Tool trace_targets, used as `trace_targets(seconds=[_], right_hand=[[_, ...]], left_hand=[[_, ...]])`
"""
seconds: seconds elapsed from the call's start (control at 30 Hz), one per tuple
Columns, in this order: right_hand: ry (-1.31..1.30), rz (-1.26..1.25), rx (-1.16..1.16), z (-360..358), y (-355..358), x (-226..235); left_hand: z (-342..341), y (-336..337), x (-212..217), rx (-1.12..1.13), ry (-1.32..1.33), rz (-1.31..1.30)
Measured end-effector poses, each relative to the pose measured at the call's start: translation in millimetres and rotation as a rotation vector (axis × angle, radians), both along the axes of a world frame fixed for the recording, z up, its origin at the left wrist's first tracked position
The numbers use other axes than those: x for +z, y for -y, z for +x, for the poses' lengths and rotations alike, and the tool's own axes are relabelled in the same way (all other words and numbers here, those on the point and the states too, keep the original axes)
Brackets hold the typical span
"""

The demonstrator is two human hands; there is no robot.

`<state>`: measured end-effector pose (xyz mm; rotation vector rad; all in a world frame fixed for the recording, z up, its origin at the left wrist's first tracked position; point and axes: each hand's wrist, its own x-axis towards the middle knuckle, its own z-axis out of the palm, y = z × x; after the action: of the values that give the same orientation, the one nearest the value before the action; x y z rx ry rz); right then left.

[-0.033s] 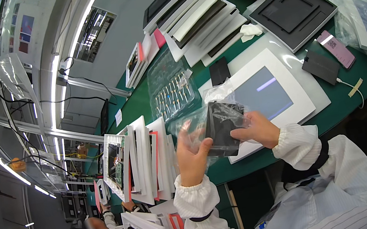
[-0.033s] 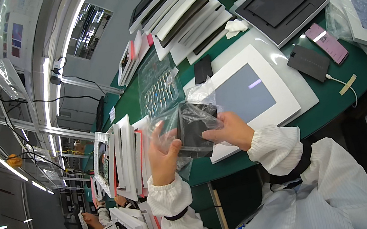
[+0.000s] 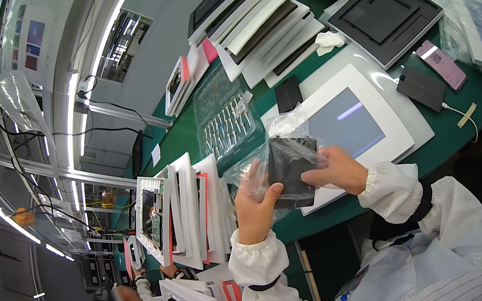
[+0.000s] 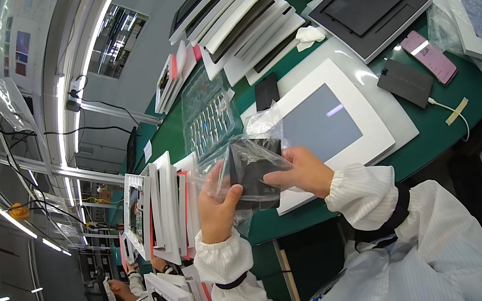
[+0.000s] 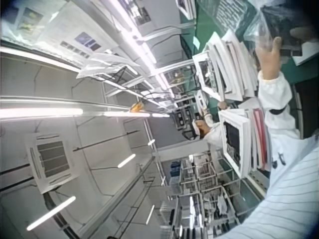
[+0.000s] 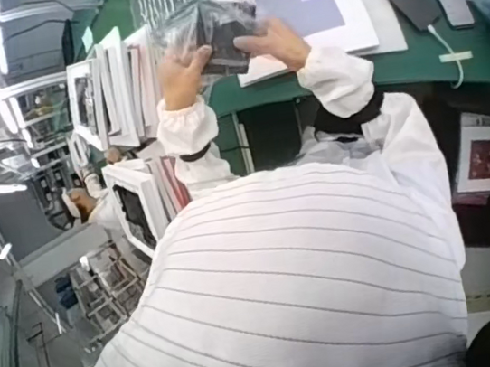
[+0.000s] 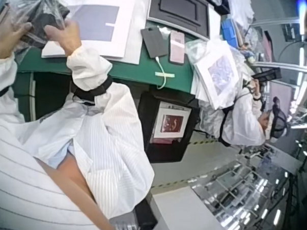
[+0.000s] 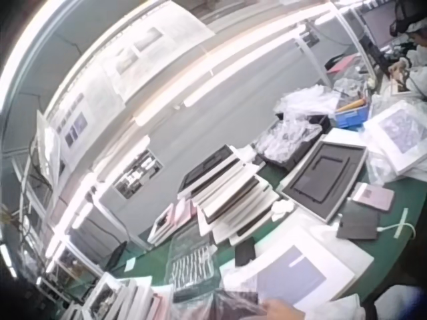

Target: Assembling electronic display panels and frames in a factory setting.

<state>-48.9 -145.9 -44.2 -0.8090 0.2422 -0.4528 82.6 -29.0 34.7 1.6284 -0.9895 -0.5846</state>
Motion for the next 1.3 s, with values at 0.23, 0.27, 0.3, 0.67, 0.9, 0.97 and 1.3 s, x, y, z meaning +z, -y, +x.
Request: trace_targets(seconds=[0.23, 0.27, 0.3, 0.67, 0.9, 0.97, 1.3], right_hand=[[-0.175, 0.060, -0.203, -1, 14, -3], [-0.174, 0.059, -0.208, 2, 12, -7], [-0.168, -0.212, -0.574, 6, 6, -9], [-0.131, -0.186, -0.233, -4, 13, -3], [-0.065, 0.256, -0.584, -13, 31, -17], [-0.061, 0.289, -0.618, -25, 40, -15], [-0.003, 0.266, -0.636, -109, 81, -5]], left_hand=[[13, -8, -8, -0.024, -0.264, -0.039], [12, -7, -8, -0.029, -0.264, -0.040], [9, -8, -6, 0.006, -0.259, -0.047], [20, -6, -15, 0.122, -0.188, 0.019], [79, -26, -53, 0.552, -0.256, -0.159], [98, -30, -69, 0.653, -0.232, -0.137], [55, 13, -105, 0.649, 1.028, 0.095]])
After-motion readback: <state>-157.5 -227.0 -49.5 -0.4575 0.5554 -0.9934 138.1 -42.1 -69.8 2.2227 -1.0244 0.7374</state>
